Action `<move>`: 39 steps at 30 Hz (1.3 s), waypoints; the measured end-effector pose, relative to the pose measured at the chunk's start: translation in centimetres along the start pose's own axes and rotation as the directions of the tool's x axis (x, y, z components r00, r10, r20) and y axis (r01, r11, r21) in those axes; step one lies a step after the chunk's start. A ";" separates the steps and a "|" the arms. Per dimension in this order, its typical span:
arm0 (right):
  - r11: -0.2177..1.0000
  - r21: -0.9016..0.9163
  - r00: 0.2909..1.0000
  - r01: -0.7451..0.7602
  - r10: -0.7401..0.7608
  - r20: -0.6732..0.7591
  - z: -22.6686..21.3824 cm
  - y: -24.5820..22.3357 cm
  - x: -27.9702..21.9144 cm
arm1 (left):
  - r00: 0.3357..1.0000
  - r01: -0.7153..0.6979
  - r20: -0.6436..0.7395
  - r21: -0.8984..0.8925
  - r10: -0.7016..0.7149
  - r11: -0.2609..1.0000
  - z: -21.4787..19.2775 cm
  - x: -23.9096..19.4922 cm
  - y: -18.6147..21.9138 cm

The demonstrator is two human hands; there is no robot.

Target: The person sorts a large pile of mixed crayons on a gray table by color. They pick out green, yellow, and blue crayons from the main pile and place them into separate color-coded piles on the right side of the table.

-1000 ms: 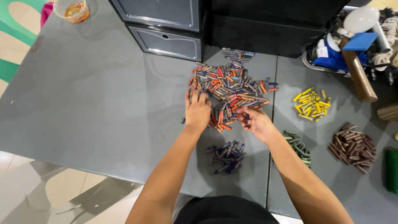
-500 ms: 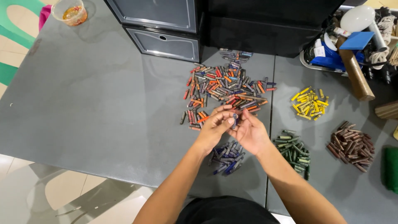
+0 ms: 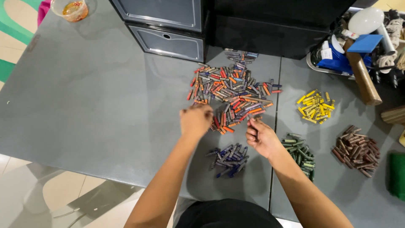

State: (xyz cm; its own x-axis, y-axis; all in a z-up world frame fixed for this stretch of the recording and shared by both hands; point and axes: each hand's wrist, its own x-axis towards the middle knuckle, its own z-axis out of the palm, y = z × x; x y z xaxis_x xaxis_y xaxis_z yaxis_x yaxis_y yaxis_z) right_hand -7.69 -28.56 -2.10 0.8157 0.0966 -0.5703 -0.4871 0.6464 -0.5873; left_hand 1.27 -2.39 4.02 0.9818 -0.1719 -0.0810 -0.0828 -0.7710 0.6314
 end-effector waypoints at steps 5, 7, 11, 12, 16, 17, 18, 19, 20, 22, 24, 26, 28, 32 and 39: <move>0.996 -0.089 0.999 -0.004 -0.001 -0.049 1.4 0.0 -0.4 | 0.940 -0.263 -0.122 0.334 0.318 0.905 4.7 0.9 0.1; 0.994 -0.108 0.999 0.014 -0.018 -0.031 1.4 -0.2 -0.5 | 0.924 -0.287 -0.118 0.412 0.363 0.865 6.0 1.5 0.1; 0.997 -0.082 1.000 0.013 -0.015 -0.024 1.0 -0.4 -0.7 | 0.967 -0.223 -0.003 0.479 0.256 0.849 6.5 1.6 0.6; 0.998 -0.062 1.000 0.023 -0.023 0.008 0.9 -0.5 -0.6 | 0.974 -0.212 0.029 0.479 0.226 0.852 6.2 1.5 1.0; 0.999 -0.030 1.000 -0.019 0.019 0.012 1.3 -0.5 -0.6 | 0.999 -0.026 0.029 0.198 0.021 0.980 4.3 0.5 2.1; 0.999 -0.032 0.999 -0.031 0.032 0.040 1.7 -0.5 -0.7 | 1.000 0.003 0.031 -0.165 0.002 0.986 4.7 0.1 1.9; 0.999 -0.034 0.997 -0.042 0.044 0.070 2.1 -0.5 -0.6 | 0.999 0.031 0.038 -0.506 -0.014 0.862 5.1 -0.3 1.6; 0.999 -0.036 0.997 -0.040 0.043 0.072 3.6 -1.0 -1.1 | 0.999 0.029 0.036 -0.507 -0.013 0.862 5.3 -0.5 1.9; 0.999 0.007 0.998 -0.043 0.043 0.052 5.3 -1.3 -1.5 | 0.985 0.130 0.174 -0.714 -0.005 0.688 5.5 -1.0 2.0; 0.998 0.050 0.998 -0.047 0.045 0.037 7.5 -1.5 -2.1 | 0.954 0.248 0.298 -0.850 0.038 0.466 4.5 -2.1 2.9; 0.993 0.094 0.997 -0.077 0.074 0.032 8.7 -1.6 -2.3 | 0.985 0.056 0.162 -0.618 0.057 0.784 2.3 -3.3 4.7; 0.991 0.095 0.995 -0.094 0.089 0.049 5.0 0.2 -0.4 | 0.987 0.049 0.152 -0.553 0.043 0.832 1.8 -3.9 5.2; 0.989 0.098 0.992 -0.112 0.106 0.064 1.1 1.4 1.4 | 0.989 0.046 0.145 -0.482 0.028 0.875 1.9 -4.0 4.7; 0.975 -0.223 0.994 0.009 -0.033 -0.107 -3.5 -1.2 3.3 | 0.999 -0.003 0.039 -0.339 0.017 0.941 2.8 -2.8 2.5; 0.267 -0.906 0.842 0.328 -0.518 0.152 -3.3 -5.4 4.8 | 0.989 -0.100 -0.087 0.176 0.116 0.979 3.2 -0.8 0.3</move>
State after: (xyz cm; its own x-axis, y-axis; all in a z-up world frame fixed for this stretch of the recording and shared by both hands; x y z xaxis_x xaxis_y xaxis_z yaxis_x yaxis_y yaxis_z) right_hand -2.16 -34.12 -3.53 0.9864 -0.1383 -0.0890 -0.1455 -0.4813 -0.8644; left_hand -0.07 -4.44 1.83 0.9766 -0.2065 0.0600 -0.2090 -0.8461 0.4903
